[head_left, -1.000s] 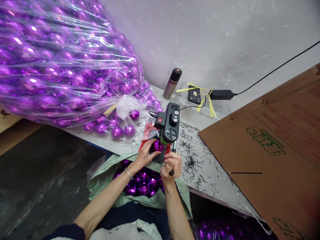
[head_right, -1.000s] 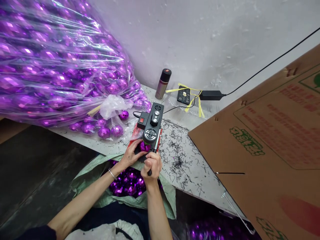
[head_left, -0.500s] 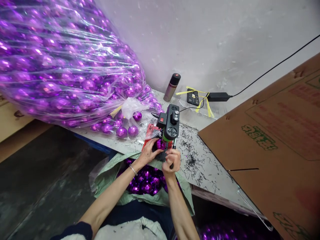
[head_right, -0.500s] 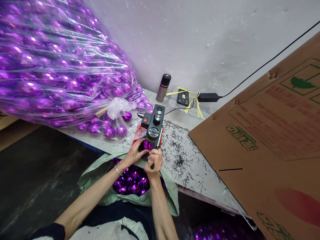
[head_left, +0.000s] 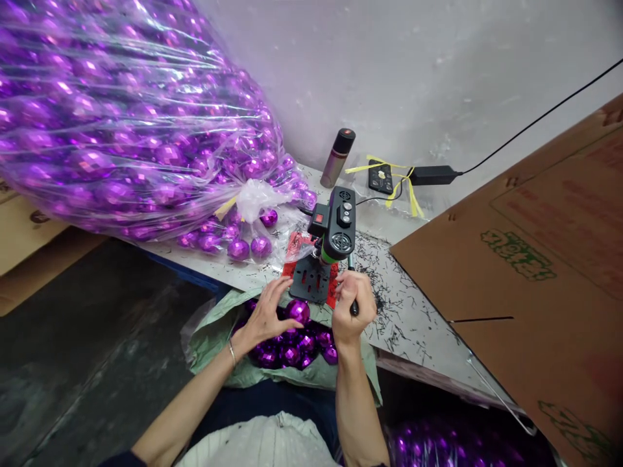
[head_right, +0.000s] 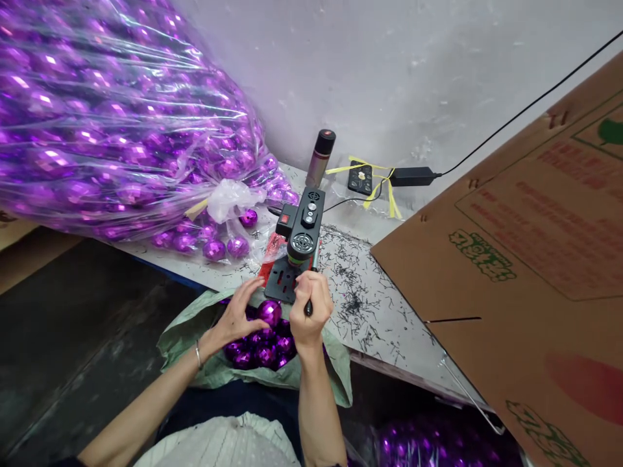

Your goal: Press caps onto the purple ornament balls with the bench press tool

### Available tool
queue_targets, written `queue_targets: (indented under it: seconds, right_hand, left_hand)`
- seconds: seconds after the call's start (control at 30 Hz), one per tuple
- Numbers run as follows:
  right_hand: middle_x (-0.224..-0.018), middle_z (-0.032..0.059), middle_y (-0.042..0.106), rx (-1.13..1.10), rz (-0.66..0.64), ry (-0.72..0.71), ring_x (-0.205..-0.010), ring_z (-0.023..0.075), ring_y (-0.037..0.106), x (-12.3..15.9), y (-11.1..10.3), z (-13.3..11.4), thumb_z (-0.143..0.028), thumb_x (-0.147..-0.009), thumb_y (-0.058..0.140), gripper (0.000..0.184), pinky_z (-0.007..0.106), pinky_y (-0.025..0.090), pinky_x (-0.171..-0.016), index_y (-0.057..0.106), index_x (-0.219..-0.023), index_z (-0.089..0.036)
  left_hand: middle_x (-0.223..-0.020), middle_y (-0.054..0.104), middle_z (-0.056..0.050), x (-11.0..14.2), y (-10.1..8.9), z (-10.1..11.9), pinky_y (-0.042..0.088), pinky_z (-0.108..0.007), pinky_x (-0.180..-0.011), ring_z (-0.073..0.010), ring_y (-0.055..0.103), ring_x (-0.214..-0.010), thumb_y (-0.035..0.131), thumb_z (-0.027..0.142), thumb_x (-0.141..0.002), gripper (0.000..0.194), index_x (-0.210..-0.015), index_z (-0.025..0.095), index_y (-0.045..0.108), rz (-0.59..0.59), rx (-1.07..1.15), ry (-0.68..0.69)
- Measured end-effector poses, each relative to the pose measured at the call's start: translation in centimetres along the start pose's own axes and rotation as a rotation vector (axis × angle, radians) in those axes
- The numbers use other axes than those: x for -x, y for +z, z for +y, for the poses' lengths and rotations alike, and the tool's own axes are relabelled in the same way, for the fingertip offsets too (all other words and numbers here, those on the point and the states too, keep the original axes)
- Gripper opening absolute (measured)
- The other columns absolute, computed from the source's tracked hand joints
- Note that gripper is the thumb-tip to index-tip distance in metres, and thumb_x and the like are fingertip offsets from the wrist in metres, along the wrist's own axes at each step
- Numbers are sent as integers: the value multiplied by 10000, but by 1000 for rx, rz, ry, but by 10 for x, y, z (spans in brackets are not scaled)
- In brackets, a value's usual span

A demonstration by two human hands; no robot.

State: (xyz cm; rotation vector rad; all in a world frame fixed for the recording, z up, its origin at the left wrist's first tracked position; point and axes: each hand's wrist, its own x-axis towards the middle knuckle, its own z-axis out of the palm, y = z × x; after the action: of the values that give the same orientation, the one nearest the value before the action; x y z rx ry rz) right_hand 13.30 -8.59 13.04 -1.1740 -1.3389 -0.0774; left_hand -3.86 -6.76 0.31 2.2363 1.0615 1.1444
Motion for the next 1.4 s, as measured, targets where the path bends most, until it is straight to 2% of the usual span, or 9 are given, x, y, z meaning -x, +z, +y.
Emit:
queue_targets:
  seconds: [0.17, 0.3, 0.4, 0.6, 0.73, 0.87, 0.97, 1.13, 1.4]
  right_hand:
    - [-718, -4, 582, -7, 30, -41, -722, 138, 611, 5, 4, 2, -100, -983, 452, 306, 297, 461, -667, 502, -705, -217]
    - [-745, -1, 592, 7, 16, -50, -717, 129, 607, 5, 5, 2, -90, -979, 447, 288, 279, 462, -648, 506, -728, -217]
    - [-743, -3, 593, 8, 22, -41, -704, 125, 602, 7, 5, 2, -90, -979, 445, 281, 271, 459, -633, 506, -736, -218]
    - [-737, -1, 595, 0, 25, -50, -691, 126, 601, 8, 5, 3, -87, -973, 458, 272, 271, 460, -622, 518, -741, -217]
    - [-730, -2, 591, -7, 15, -47, -689, 127, 597, 5, 4, 2, -87, -973, 457, 279, 274, 459, -622, 518, -733, -217]
    - [-733, -1, 587, -12, 8, -32, -701, 128, 596, -1, 2, -1, -87, -976, 458, 288, 280, 466, -642, 513, -725, -217]
    - [-730, -1, 587, -17, 8, -32, -708, 127, 597, -8, 0, -3, -84, -979, 457, 292, 280, 466, -649, 514, -724, -215]
    - [-704, -11, 585, -17, -21, -36, -692, 122, 595, -20, -3, -5, -114, -989, 466, 289, 276, 466, -649, 530, -726, -214]
    - [-688, -11, 576, 8, -32, -62, -666, 122, 587, -24, -5, -4, -116, -988, 473, 283, 276, 460, -632, 525, -729, -217]
  left_hand:
    - [-1457, 557, -217, -102, -30, -53, 376, -550, -1188, -352, 502, -1395, 508, 353, -1014, 425, -1366, 117, 540, 112, -278, -157]
    - [-1240, 658, -240, -189, -34, -102, 330, -565, -1185, -371, 547, -1299, 530, 205, -961, 259, -1122, 11, 589, -15, -370, -337]
    - [-1158, 696, -183, -214, -30, -116, 304, -536, -1211, -334, 558, -1264, 582, 128, -882, 165, -1030, 68, 622, -104, -345, -313]
    - [-1247, 652, -171, -187, -45, -87, 473, -533, -1078, -356, 617, -1192, 733, 241, -810, 545, -1327, 139, 594, -94, -252, -321]
    - [-1354, 624, -145, -138, -60, -49, 468, -507, -1112, -333, 615, -1242, 784, 473, -788, 725, -1411, 185, 547, 45, 127, -373]
    - [-1304, 681, -124, -83, -48, -22, 516, -434, -1075, -292, 658, -1208, 808, 556, -739, 790, -1391, 191, 551, 146, 676, -583]
    - [-1268, 712, -115, -59, -27, -13, 514, -423, -1078, -284, 669, -1201, 853, 543, -692, 786, -1345, 194, 587, 168, 854, -692]
    - [-1267, 727, -125, -55, 1, -10, 503, -436, -1096, -285, 673, -1213, 834, 547, -727, 726, -1309, 185, 594, 134, 888, -729]
    - [-1372, 651, -141, -66, 33, -13, 499, -471, -1103, -286, 645, -1255, 767, 457, -827, 603, -1332, 209, 551, 84, 529, -457]
